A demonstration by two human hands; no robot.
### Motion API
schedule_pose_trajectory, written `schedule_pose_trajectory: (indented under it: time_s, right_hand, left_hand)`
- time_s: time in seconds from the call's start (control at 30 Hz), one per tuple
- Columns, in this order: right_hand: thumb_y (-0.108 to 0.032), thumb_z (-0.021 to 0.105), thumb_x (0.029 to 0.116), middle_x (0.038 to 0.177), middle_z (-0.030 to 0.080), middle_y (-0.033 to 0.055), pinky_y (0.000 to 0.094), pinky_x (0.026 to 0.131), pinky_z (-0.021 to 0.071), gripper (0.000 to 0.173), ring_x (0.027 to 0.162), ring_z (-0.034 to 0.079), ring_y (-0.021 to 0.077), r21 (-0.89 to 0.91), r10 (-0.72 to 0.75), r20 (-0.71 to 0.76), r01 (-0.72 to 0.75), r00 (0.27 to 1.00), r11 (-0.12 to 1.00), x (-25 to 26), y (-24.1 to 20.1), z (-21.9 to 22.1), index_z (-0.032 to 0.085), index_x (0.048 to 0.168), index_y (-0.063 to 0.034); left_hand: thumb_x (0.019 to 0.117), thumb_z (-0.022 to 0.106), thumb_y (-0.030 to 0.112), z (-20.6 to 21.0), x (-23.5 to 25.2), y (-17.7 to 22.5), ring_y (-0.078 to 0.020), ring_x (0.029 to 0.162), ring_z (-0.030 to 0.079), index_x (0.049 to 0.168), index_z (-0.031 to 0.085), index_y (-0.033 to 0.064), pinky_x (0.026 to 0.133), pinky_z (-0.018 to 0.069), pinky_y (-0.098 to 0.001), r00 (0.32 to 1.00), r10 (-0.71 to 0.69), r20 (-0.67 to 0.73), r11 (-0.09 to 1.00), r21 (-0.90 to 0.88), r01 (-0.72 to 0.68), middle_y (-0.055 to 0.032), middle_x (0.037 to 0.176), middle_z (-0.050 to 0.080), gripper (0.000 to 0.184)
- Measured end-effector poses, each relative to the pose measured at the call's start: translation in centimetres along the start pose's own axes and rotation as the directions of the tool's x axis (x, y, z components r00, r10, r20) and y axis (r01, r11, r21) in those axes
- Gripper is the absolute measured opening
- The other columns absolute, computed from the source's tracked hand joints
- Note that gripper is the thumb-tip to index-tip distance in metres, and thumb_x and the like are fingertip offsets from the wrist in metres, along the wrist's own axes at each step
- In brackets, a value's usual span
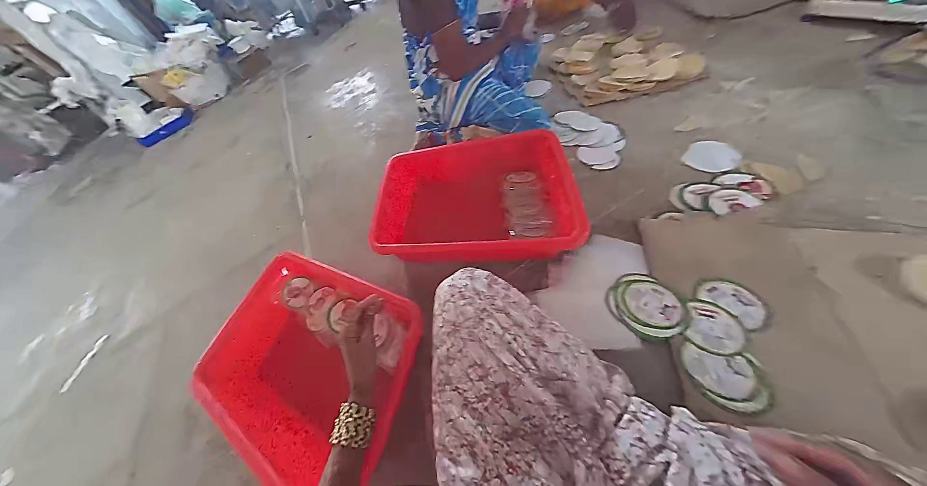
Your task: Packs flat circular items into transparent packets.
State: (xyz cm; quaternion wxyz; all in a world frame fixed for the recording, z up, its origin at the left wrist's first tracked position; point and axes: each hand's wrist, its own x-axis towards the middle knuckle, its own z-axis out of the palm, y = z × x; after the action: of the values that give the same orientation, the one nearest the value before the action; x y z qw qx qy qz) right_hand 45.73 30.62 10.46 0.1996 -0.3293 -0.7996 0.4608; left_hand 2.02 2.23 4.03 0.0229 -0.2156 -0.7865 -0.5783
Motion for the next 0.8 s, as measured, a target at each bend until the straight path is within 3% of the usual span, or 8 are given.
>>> schedule_pose_trajectory:
  time_s: [0.13,0.17,0.3,0.4,0.5,0.63,0.7,0.8]
  right_hand:
    - [-0.019,0.065,0.0967,0.097,0.076,0.015,0.0538,0.08,0.059,0.022,0.087,0.074,0.029,-0.197,0.014,-0.09,-0.031,0.996,0.98,6.5,3.2,4.5,0.075,0.107,-0.002]
    - [-0.018,0.065,0.0982,0.1,0.076,0.0172,0.058,0.085,0.0573,0.023,0.091,0.074,0.0335,-0.241,0.038,-0.055,-0.05,0.998,0.969,8.4,4.1,5.7,0.075,0.11,-0.0013]
    - [-0.034,0.061,0.1016,0.142,0.061,0.0187,0.0573,0.111,0.0432,0.049,0.132,0.057,0.0355,-0.477,0.334,0.215,-0.2,0.918,0.856,14.1,4.7,11.1,0.059,0.142,-0.0064]
    - [-0.024,0.058,0.1014,0.163,0.036,0.0204,0.0524,0.121,0.0308,0.059,0.151,0.034,0.0361,-0.573,0.281,0.329,-0.045,0.901,0.818,14.8,6.2,15.1,0.044,0.153,0.0006]
    - [-0.015,0.041,0.1075,0.148,0.054,0.0222,0.0512,0.107,0.0467,0.039,0.137,0.054,0.0386,-0.653,0.218,0.349,0.07,0.911,0.754,14.6,7.0,16.8,0.059,0.135,0.0069]
    - [-0.019,0.052,0.1034,0.127,0.069,0.0163,0.0569,0.1,0.0509,0.03,0.121,0.065,0.0349,-0.533,0.208,0.312,-0.01,0.927,0.846,14.8,7.1,14.8,0.073,0.117,-0.0023]
    - [-0.022,0.055,0.1043,0.115,0.075,0.0124,0.0498,0.103,0.0514,0.03,0.112,0.07,0.0265,-0.282,0.206,0.077,-0.177,0.975,0.943,14.0,6.3,12.9,0.076,0.117,-0.0053]
    - [-0.009,0.06,0.0982,0.087,0.075,0.0071,0.0325,0.081,0.0611,0.018,0.081,0.073,0.0126,0.25,0.158,-0.31,-0.08,0.937,0.965,13.1,5.0,11.0,0.074,0.098,0.0021]
  left_hand:
    - [0.1051,0.044,0.004,5.5,-0.3,7.7,-0.0136,0.095,0.072,0.12,0.065,0.0005,0.09,0.0596,-0.0311,0.989,0.132,-0.063,0.875,-0.462,-0.147,-0.0014,0.102,0.075,0.026]
    - [0.1064,0.042,0.006,7.3,-0.6,9.5,-0.0147,0.093,0.073,0.12,0.065,0.0034,0.088,0.0605,-0.0317,0.99,0.14,-0.03,0.818,-0.56,-0.133,-0.0012,0.101,0.075,0.027]
    - [0.1076,0.045,0.009,15.2,-2.0,13.9,-0.0185,0.087,0.073,0.12,0.067,0.0031,0.08,0.0627,-0.0342,0.954,0.213,0.21,0.681,-0.733,0.01,-0.0069,0.1,0.075,0.026]
    - [0.1051,0.045,0.004,21.3,-2.9,14.2,-0.0191,0.083,0.074,0.118,0.065,-0.0028,0.077,0.0635,-0.0337,0.916,0.194,0.352,0.651,-0.744,0.149,-0.01,0.096,0.075,0.025]
    - [0.1056,0.044,0.004,24.9,-3.8,13.4,-0.019,0.079,0.073,0.117,0.065,-0.0077,0.074,0.062,-0.0308,0.883,-0.043,0.467,0.667,-0.645,0.374,-0.0137,0.093,0.074,0.026]
    - [0.1041,0.048,0.005,25.7,-3.7,12.3,-0.0181,0.091,0.071,0.114,0.067,-0.0074,0.084,0.0594,-0.0306,0.875,-0.062,0.481,0.731,-0.575,0.368,-0.0128,0.099,0.073,0.024]
    - [0.1018,0.05,0.005,25.7,-3.7,12.2,-0.0176,0.106,0.068,0.114,0.067,-0.0072,0.096,0.0544,-0.0306,0.895,-0.027,0.446,0.747,-0.586,0.314,-0.013,0.109,0.072,0.024]
    - [0.0978,0.06,0.01,25.6,-3.8,12.5,-0.0164,0.12,0.062,0.125,0.063,-0.0078,0.104,0.0505,-0.03,0.86,-0.017,0.51,0.776,-0.536,0.333,-0.0152,0.127,0.067,0.033]
